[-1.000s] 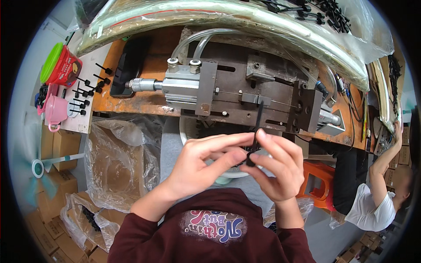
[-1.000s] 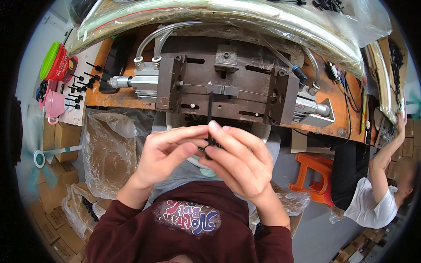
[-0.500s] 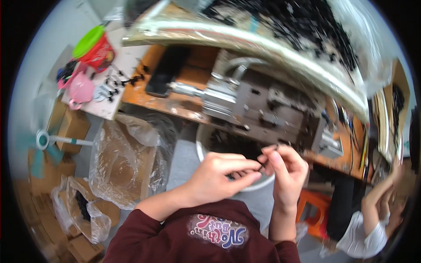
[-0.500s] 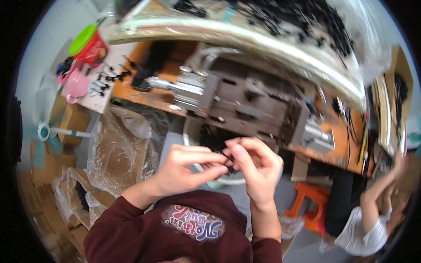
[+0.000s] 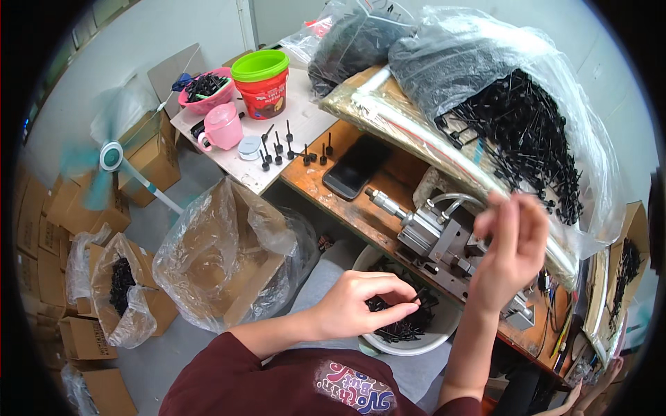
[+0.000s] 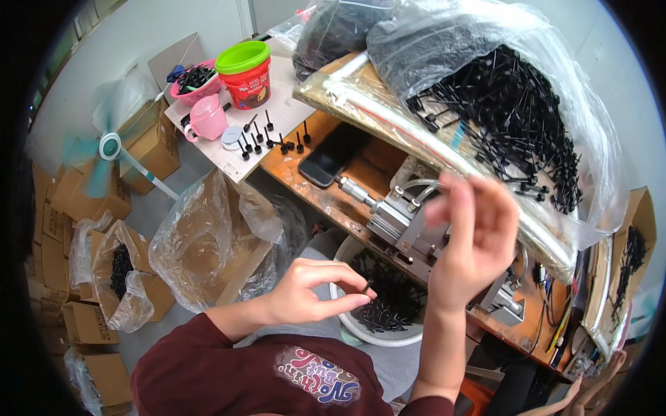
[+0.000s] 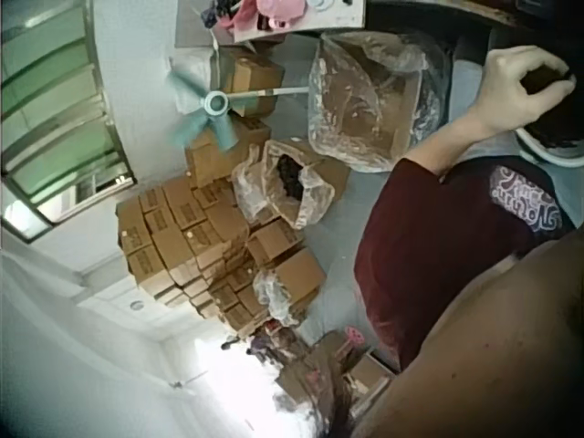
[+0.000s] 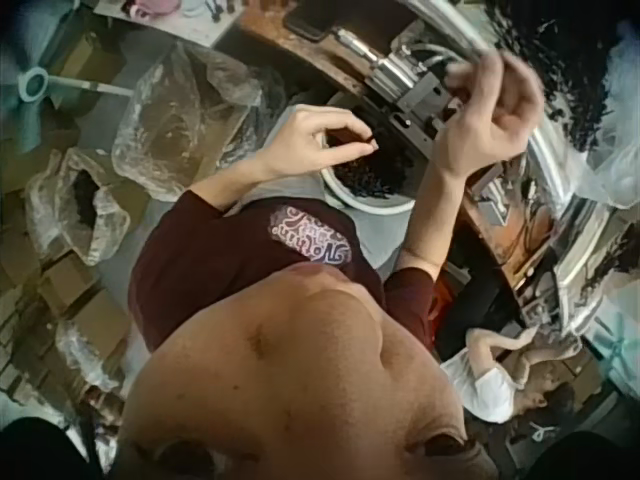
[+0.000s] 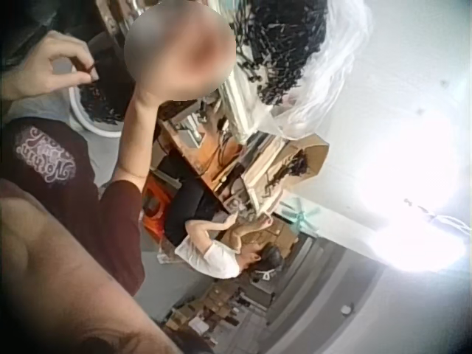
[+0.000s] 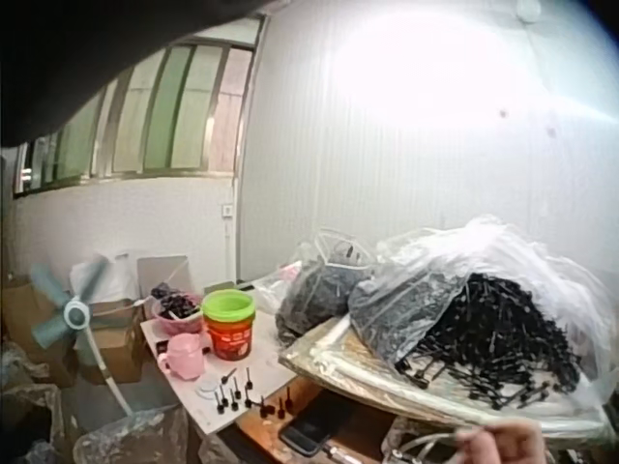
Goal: Manually assemble small electronic or plastic components using a pneumatic jig.
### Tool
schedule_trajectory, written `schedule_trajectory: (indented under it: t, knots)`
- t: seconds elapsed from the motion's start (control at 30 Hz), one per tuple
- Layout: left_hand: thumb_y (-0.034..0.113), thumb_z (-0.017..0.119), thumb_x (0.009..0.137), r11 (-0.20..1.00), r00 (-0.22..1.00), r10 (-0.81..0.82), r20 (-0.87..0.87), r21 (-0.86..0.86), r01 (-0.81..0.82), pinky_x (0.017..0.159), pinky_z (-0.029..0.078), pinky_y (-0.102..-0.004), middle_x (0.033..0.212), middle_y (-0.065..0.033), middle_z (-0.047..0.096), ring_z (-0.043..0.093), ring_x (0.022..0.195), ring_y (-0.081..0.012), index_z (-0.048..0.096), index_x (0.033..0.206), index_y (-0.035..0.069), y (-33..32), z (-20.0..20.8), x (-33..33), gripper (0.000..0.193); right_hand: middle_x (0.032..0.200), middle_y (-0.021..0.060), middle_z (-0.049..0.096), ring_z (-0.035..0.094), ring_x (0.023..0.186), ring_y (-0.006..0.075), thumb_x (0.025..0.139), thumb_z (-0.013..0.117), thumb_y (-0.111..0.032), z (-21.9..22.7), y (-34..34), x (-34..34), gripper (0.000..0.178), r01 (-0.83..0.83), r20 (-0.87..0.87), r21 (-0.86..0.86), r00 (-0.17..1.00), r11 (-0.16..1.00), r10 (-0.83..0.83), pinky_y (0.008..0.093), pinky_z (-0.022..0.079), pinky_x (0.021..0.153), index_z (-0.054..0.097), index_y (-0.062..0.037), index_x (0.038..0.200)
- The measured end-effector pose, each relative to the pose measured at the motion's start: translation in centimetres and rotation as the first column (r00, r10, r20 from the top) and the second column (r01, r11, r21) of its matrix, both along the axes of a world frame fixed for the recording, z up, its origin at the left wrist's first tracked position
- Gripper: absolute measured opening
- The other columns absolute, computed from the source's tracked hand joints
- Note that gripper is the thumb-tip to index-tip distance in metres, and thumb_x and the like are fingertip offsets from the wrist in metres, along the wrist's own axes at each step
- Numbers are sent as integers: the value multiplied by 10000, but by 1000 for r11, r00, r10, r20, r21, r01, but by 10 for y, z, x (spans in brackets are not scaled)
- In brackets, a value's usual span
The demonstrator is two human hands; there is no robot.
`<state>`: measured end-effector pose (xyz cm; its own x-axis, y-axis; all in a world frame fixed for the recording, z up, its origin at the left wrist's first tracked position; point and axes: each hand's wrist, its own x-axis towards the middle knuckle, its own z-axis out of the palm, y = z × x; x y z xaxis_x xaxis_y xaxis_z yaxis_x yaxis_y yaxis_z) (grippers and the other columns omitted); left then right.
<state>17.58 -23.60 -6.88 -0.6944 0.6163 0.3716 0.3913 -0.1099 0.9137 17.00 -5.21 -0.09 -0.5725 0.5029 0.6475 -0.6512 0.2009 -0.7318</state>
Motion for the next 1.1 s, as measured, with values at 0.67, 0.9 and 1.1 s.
schedule_trajectory:
  t: [0.67,0.9,1.1]
  knots:
    - [47,752,807,443,412,891,-191,162,-882,689,522,-253,863,-62,699,661,722,-129,732,921,-1,-134,-39,-123,125,779,52,698,572,625,68,861,702,-72,-7,-33,-31,125,-332,508,565,862,755,-1,217,453,588,717,-14,970]
    - [154,759,782,380,374,877,-300,-43,-924,648,531,-319,848,-105,700,701,709,-207,735,866,17,-155,-80,-168,162,803,90,721,633,632,102,846,703,-16,-49,-42,26,125,-491,660,399,740,775,129,216,484,599,713,23,965]
    - [148,755,776,294,321,859,-399,-127,-947,683,542,-332,868,-111,717,714,753,-221,732,865,19,-143,-98,-192,159,815,115,725,662,645,121,864,670,7,-70,-51,39,130,-475,696,270,698,837,172,216,501,608,700,52,982]
